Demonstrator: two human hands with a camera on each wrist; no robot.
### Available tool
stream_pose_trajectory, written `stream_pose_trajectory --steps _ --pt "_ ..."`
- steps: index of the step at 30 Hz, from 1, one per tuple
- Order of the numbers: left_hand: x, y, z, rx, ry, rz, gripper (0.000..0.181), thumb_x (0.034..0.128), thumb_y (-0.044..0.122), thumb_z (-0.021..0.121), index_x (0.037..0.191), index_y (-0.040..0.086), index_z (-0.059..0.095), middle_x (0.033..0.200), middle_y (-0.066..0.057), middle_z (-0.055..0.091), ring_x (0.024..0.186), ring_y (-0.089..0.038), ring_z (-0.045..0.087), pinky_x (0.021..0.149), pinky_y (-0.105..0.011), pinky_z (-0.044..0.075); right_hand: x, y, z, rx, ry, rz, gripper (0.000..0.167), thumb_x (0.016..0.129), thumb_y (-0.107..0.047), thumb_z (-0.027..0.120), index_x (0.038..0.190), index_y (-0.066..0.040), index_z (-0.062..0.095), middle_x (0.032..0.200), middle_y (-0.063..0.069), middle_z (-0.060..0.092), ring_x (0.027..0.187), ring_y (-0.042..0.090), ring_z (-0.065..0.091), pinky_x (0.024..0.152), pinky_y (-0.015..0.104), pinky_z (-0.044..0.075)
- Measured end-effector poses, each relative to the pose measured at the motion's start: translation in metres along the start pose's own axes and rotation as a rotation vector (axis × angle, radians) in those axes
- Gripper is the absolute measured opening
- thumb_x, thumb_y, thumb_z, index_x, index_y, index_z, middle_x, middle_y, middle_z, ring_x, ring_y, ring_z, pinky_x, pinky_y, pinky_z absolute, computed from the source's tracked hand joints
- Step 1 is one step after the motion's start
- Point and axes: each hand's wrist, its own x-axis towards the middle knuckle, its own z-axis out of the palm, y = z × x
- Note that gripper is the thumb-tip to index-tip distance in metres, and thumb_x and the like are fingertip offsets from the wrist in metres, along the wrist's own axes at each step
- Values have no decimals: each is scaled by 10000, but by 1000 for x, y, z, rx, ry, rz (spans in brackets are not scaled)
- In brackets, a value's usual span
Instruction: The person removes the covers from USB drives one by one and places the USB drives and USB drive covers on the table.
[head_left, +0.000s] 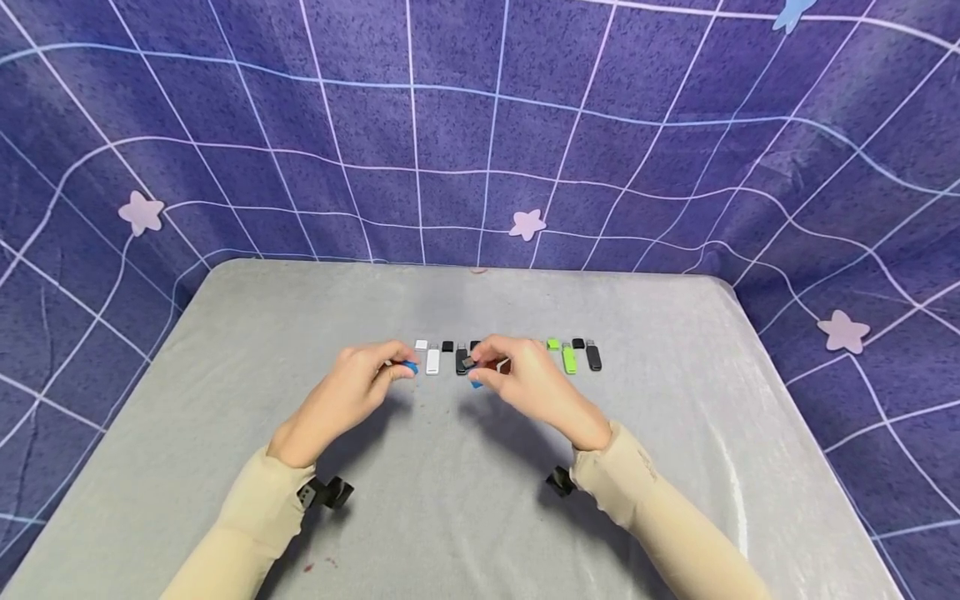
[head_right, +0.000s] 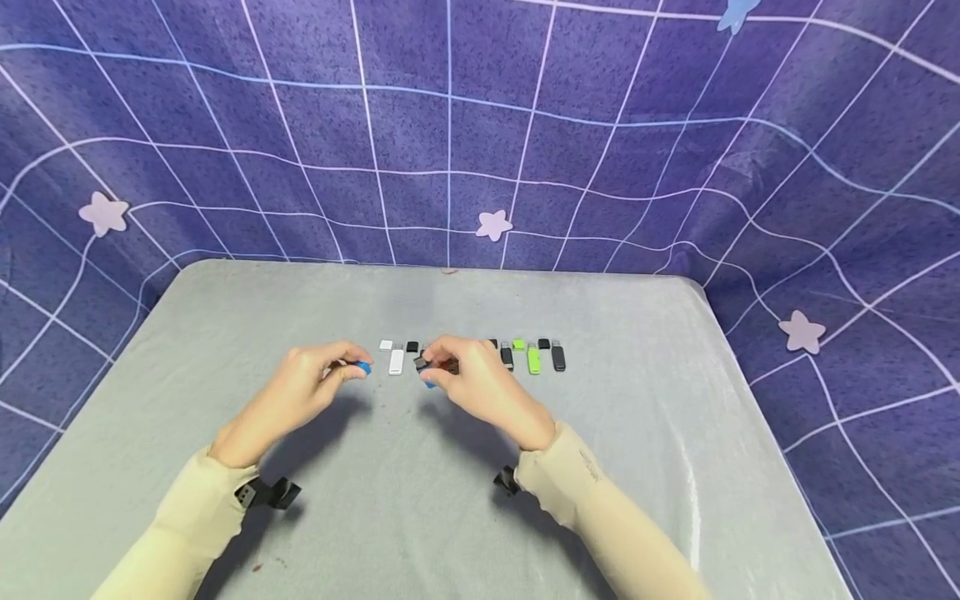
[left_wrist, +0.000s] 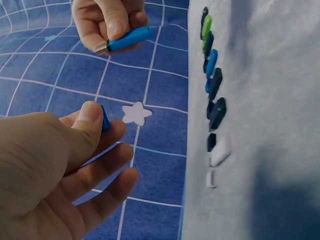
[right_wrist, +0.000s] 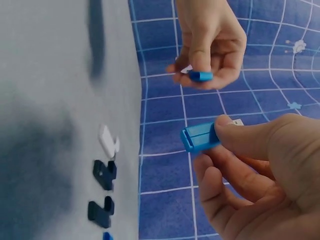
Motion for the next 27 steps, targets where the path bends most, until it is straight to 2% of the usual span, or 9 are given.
stream_pose_trajectory --steps 3,7,10,13,15,17,21,27 --pt "6 1 -3 17 33 2 100 882 86 786 978 100 759 911 -6 752 774 -100 653 692 -318 571 6 -4 1 18 9 3 116 925 -137 782 1029 -106 740 922 -14 748 833 86 682 781 244 584" --pt "13 2 -8 16 69 -30 127 853 45 805 979 47 785 946 -64 768 817 -170 706 721 -356 598 13 -10 3 13 29 -1 107 926 -160 785 1017 -121 747 891 -28 733 776 82 658 721 248 559" --pt "17 2 -11 25 81 -92 174 837 35 818 1007 21 785 929 -94 770 817 -218 721 734 -396 603 19 -13 5 0 53 4 109 924 -176 789 1018 -131 758 865 -43 715 743 78 638 676 245 533" --pt "21 1 -14 54 79 -160 147 835 73 830 967 38 777 888 -84 776 797 -226 725 738 -417 599 25 -16 8 1 73 17 124 915 -185 799 1023 -134 769 847 -47 715 734 72 640 675 239 528" --pt "23 -1 -16 70 79 -190 121 831 89 837 923 52 768 862 -74 778 786 -226 729 742 -426 598 30 -18 10 7 76 21 136 908 -182 805 1028 -125 774 847 -35 729 740 71 653 687 237 536" --pt "24 -4 -18 88 86 -193 99 827 95 842 882 57 769 853 -73 783 789 -236 742 749 -432 602 36 -18 13 28 68 29 141 906 -175 806 1030 -115 777 872 -15 746 757 77 674 695 236 548" --pt "27 -11 -20 106 96 -207 73 833 87 839 878 56 790 850 -79 790 801 -254 759 741 -439 600 50 -14 19 89 43 57 154 916 -153 795 1056 -90 778 960 36 771 820 115 722 703 239 577" --pt "30 -23 -20 114 95 -267 69 870 90 814 920 45 795 876 -104 793 831 -282 758 742 -459 576 66 -10 28 141 29 103 162 925 -132 782 1075 -72 776 994 65 766 868 170 734 730 241 595"
